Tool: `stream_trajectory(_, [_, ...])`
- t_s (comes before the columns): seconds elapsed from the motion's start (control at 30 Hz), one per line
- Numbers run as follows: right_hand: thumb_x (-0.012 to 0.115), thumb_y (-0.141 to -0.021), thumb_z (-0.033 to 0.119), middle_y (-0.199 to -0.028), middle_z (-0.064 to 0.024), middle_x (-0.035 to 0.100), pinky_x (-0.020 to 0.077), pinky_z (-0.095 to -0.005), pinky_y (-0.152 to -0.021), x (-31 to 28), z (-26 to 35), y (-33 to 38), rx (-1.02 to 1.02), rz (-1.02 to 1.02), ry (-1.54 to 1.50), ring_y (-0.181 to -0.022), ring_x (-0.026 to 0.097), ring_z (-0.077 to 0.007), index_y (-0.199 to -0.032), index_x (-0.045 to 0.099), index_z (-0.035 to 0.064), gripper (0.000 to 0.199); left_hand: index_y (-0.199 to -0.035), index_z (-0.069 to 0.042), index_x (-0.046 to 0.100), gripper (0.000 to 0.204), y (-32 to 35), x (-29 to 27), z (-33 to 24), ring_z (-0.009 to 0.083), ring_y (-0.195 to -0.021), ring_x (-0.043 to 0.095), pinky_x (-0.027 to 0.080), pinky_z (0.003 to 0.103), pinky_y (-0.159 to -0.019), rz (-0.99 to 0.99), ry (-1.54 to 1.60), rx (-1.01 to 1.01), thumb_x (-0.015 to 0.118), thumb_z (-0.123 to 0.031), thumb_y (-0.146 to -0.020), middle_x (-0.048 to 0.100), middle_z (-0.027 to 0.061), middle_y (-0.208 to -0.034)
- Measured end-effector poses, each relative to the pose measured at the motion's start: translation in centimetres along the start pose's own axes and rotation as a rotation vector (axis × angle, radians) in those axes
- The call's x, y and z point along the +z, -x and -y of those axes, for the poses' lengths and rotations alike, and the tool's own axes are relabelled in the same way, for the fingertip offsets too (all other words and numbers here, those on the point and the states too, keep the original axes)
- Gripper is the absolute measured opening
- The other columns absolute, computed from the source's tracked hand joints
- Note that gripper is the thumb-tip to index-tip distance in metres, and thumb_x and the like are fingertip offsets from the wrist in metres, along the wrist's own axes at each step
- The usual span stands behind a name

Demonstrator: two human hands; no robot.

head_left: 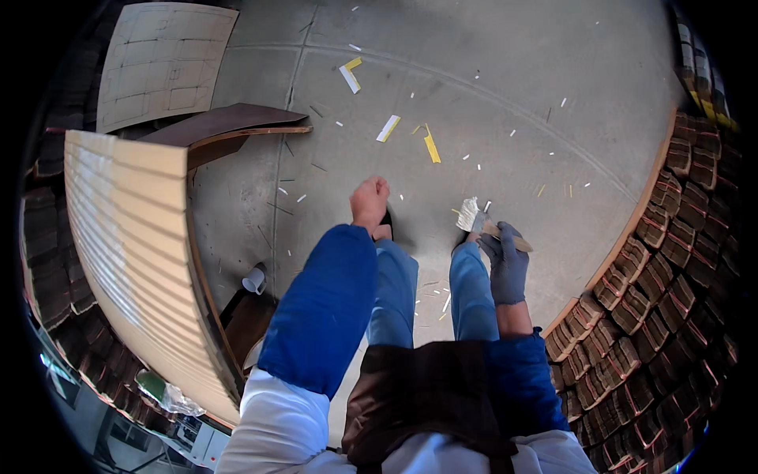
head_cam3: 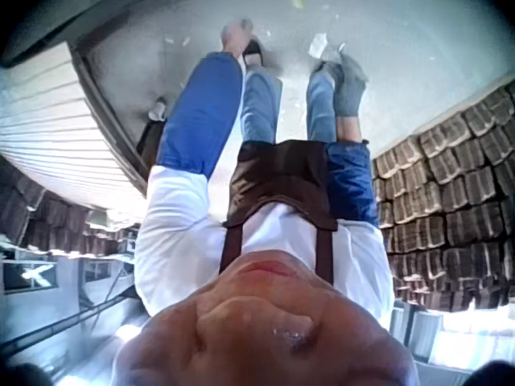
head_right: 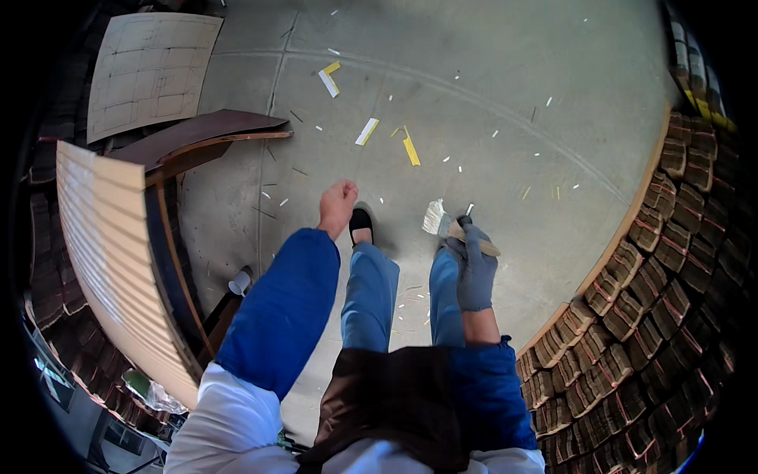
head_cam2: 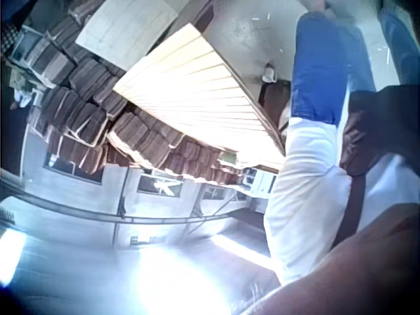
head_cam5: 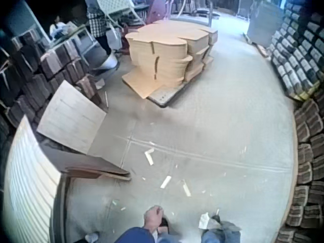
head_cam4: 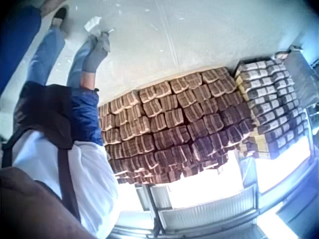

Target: The person aligns and smooths a large corrugated cardboard sheet on a work surface. They then retrieve a container of white paste and use a brush to apply the substance in a grid pattern across the cardboard surface.

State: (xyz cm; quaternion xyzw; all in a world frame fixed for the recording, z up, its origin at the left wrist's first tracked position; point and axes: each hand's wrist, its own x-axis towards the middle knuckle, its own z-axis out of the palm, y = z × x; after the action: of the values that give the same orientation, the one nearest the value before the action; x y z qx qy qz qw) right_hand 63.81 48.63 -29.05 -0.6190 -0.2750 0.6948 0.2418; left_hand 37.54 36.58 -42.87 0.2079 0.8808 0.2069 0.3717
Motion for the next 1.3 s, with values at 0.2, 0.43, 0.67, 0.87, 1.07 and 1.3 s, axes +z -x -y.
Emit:
stream_trajectory(0.2, [0.057,-0.104,0.02,-0.118,-0.0163,0.062,0.0574,-0.0314,-0.092,-4.2,-7.4,-4.6,0.117,-0.118,-0.099,-0.103,0.067,-0.021,-0.128,0.054,-0.0074,0.037,-0.103,-0.013,0.071,0.021,-21.7,2.5,8.0,0.0371,-0.094,0.069,0.053,0.047,-0.081,-0.181,-0.275,-0.038,0.06,-0.027,-0.092,0.073,0.0148,-0.097])
stream_trajectory(0.43, [0.054,-0.106,0.023,-0.116,-0.013,0.062,0.0566,-0.0261,-0.09,-2.3,-10.9,-8.2,0.16,-0.192,-0.063,-0.102,0.066,-0.0159,-0.13,0.052,-0.0067,0.038,-0.12,-0.01,0.066,0.044,-25.4,14.3,9.4,0.0304,-0.108,0.068,0.053,0.044,-0.09,-0.062,-0.56,-0.019,0.073,-0.036,-0.085,0.072,0.0128,-0.114])
stream_trajectory(0.67, [0.056,-0.102,0.009,-0.12,-0.0141,0.065,0.0541,-0.03,-0.091,-2.1,-10.3,-9.3,0.015,-0.155,0.264,-0.105,0.065,-0.0187,-0.118,0.063,-0.0073,0.024,-0.112,-0.011,0.067,0.031,-24.9,17.5,12.5,0.0327,-0.098,0.068,0.052,0.044,-0.083,-0.237,-0.567,-0.015,0.069,-0.033,-0.09,0.071,0.0129,-0.103])
stream_trajectory(0.87, [0.069,-0.087,-0.004,-0.119,-0.0138,0.066,0.0534,-0.0329,-0.087,-0.6,-10.1,-10.0,-0.472,-0.044,0.793,-0.104,0.067,-0.0267,-0.115,0.069,0.0059,0.03,-0.102,-0.005,0.066,0.02,-17.5,14.4,7.7,0.0162,-0.069,0.058,0.045,0.03,-0.062,0.041,-0.037,0.139,0.064,-0.024,-0.099,0.062,0.0051,-0.074])
stream_trajectory(1.07, [0.074,-0.084,-0.002,-0.122,-0.0117,0.064,0.0549,-0.0356,-0.084,0.0,-10.6,-9.7,-0.533,-0.023,0.885,-0.105,0.066,-0.0293,-0.115,0.07,0.0112,0.034,-0.1,-0.001,0.063,0.015,-3.4,10.0,-2.3,0.0059,-0.067,0.05,0.041,0.025,-0.057,0.199,0.226,0.132,0.064,-0.016,-0.1,0.054,-0.0007,-0.072])
stream_trajectory(1.3, [0.074,-0.085,-0.001,-0.123,-0.0126,0.064,0.0547,-0.0358,-0.083,0.5,-10.8,-9.6,-0.537,0.031,0.843,-0.104,0.066,-0.03,-0.116,0.07,0.0107,0.033,-0.094,-0.006,0.063,0.01,-0.3,11.2,-2.8,0.0324,-0.071,0.061,0.049,0.04,-0.062,0.168,0.03,0.499,0.071,-0.011,-0.09,0.059,0.0116,-0.083])
